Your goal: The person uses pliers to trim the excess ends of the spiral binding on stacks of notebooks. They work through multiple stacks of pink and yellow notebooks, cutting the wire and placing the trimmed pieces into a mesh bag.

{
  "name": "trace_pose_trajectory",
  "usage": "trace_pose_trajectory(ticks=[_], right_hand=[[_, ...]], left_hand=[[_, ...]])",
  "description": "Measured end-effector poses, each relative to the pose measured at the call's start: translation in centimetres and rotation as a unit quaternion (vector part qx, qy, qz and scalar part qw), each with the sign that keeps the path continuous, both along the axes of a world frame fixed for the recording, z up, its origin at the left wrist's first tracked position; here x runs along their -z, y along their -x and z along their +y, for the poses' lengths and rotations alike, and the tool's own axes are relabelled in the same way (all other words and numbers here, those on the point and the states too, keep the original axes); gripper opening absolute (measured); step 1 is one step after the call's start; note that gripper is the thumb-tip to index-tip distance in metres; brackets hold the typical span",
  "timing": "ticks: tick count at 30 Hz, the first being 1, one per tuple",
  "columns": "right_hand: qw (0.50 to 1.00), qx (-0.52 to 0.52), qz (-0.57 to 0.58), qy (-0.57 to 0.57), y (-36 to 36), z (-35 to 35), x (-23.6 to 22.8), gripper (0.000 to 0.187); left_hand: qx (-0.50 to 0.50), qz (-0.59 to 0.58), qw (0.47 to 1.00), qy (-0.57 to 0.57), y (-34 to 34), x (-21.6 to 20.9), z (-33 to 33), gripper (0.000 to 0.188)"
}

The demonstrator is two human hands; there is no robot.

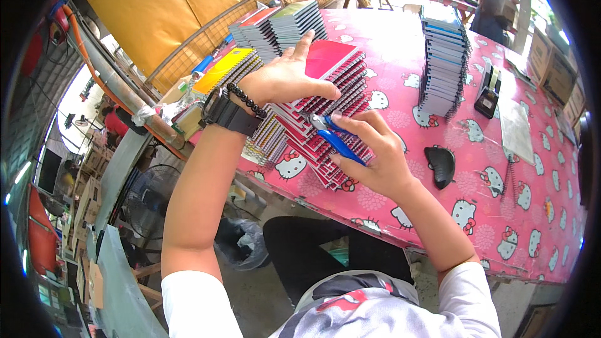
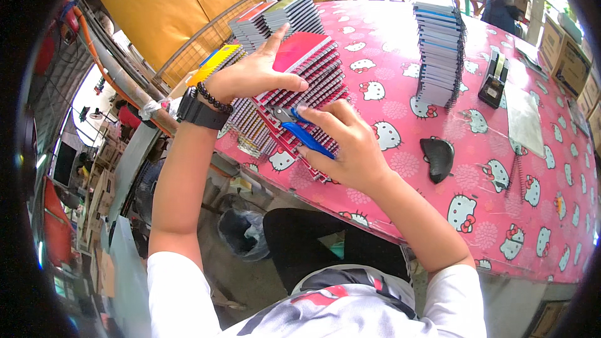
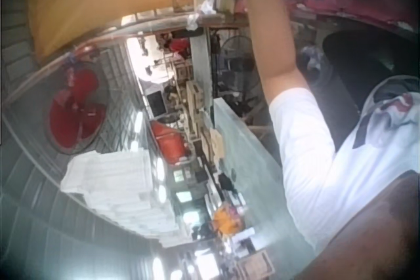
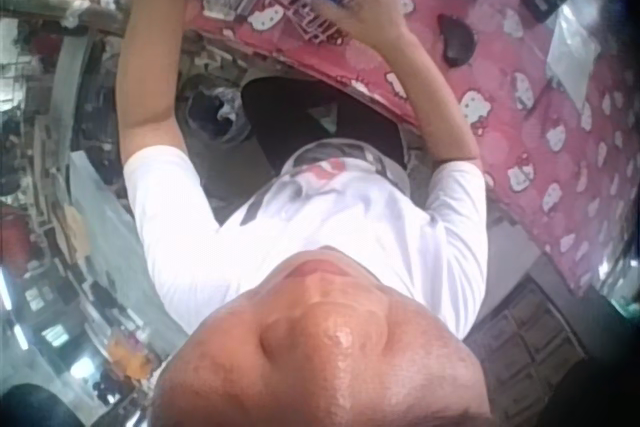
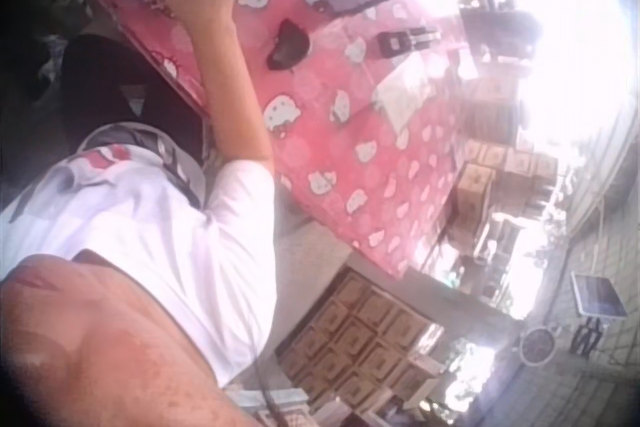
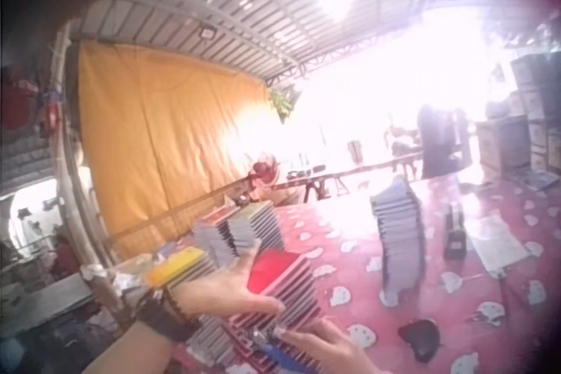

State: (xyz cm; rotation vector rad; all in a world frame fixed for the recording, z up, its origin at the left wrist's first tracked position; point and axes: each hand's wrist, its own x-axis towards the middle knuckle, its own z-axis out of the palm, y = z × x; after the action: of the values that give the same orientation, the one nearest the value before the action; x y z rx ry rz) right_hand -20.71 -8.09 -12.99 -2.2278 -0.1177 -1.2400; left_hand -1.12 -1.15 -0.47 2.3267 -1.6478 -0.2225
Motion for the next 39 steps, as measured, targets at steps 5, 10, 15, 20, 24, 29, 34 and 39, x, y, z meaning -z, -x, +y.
trace_pose_trajectory(ticks=[5, 10, 15, 20, 24, 29, 34, 39], right_hand=[[0.679, -0.405, 0.209, -0.575, 0.7, -0.3, 0.1, 0.043], [0.999, 0.021, 0.022, -0.037, 1.0, 1.1, 0.2, 0.054], [0.994, 0.089, 0.013, 0.056, 0.7, 1.0, 0.0, 0.058], [0.985, -0.092, 0.09, -0.111, 0.8, 0.4, -0.4, 0.049], [0.704, -0.358, 0.263, -0.554, 0.9, -0.8, -0.6, 0.049], [0.996, 0.081, 0.024, 0.035, 1.3, 1.0, 0.2, 0.057], [0.996, 0.074, -0.003, 0.045, 1.1, 1.0, 0.8, 0.052], [0.961, -0.106, 0.155, -0.205, 1.9, 1.5, 0.1, 0.045]], left_hand=[[0.01, -0.018, 1.0, 0.006, -0.1, 0.3, 0.0, 0.12], [0.006, -0.02, 1.0, -0.01, 0.2, 0.0, 0.4, 0.121], [0.014, -0.003, 1.0, -0.017, 0.2, -0.2, 0.2, 0.121], [0.02, -0.01, 1.0, -0.022, -0.3, 0.0, 0.2, 0.122], [0.019, -0.031, 0.999, -0.038, 0.0, 0.0, 0.1, 0.127], [0.023, -0.028, 0.999, -0.031, 0.1, -0.3, 0.1, 0.13], [0.009, -0.027, 0.999, -0.019, 0.7, -0.2, 0.0, 0.119], [0.02, -0.041, 0.999, -0.007, 0.1, 0.0, 0.4, 0.12]])
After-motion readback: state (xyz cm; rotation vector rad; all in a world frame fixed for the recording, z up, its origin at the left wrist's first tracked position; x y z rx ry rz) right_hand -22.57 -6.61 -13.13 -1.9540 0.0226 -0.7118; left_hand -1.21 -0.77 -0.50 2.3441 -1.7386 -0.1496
